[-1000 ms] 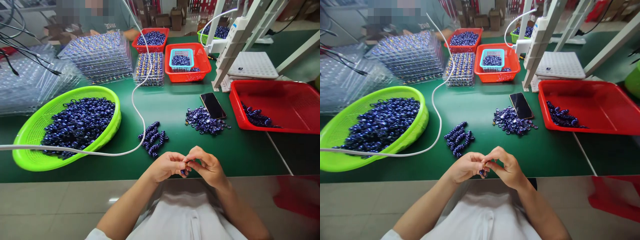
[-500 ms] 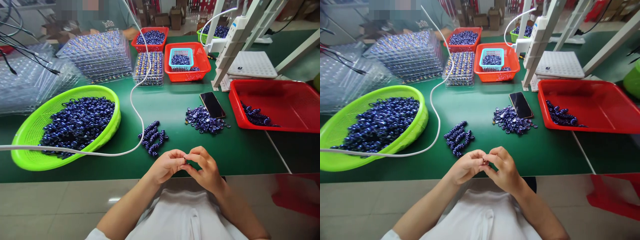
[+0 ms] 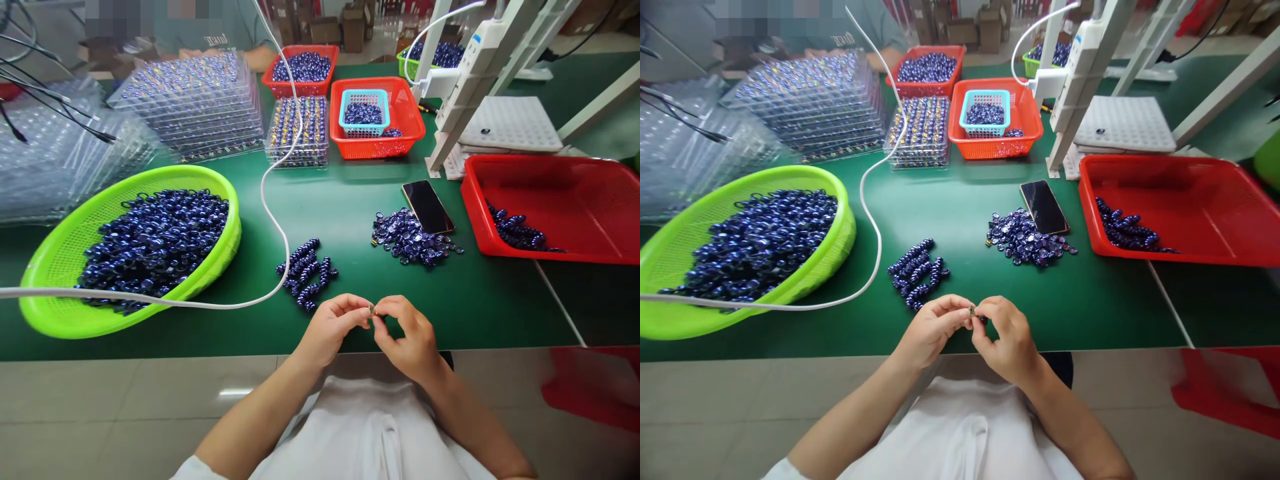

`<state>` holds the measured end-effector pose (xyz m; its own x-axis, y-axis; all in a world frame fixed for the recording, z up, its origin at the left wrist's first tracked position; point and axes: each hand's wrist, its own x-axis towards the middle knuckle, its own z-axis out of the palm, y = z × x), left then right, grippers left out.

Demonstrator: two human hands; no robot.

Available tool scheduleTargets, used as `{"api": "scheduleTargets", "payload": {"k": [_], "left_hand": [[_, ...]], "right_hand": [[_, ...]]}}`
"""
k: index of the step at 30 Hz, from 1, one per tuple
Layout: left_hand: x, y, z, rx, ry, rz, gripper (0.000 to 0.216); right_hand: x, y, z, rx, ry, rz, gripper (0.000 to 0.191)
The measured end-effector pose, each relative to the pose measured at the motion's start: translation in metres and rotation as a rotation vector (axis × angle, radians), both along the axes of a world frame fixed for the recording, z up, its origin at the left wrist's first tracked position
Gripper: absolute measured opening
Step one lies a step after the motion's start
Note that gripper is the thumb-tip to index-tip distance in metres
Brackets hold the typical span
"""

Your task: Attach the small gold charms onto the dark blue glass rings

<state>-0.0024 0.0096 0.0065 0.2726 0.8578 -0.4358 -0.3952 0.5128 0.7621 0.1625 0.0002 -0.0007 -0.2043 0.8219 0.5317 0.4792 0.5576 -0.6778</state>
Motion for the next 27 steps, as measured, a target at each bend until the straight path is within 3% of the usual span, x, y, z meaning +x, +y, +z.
{"api": "scheduleTargets", "payload": {"k": [6, 13, 20, 24, 27], "left_hand": [[0.007, -0.004, 0.003, 0.108, 0.166, 0.065, 0.020], [0.010, -0.012, 0.001, 0.173, 0.232, 0.120, 0.015], [0.012, -0.021, -0.009, 0.424, 0.344, 0.160, 0.010], [0.007, -0.023, -0.009, 0.476, 0.401, 0.105, 0.013], [-0.008, -0.012, -0.005, 0.677, 0.662, 0.043, 0.016]], "right_hand": [[-0.002, -0.005, -0.002, -0.125, 0.047, -0.057, 0.019], [-0.001, -0.008, 0.003, -0.245, 0.110, -0.004, 0.021], [-0.001, -0.006, 0.001, -0.439, 0.259, 0.042, 0.009], [0.001, -0.006, -0.002, -0.398, 0.257, 0.046, 0.010], [0.006, -0.005, -0.001, -0.363, 0.215, 0.039, 0.010]]}}
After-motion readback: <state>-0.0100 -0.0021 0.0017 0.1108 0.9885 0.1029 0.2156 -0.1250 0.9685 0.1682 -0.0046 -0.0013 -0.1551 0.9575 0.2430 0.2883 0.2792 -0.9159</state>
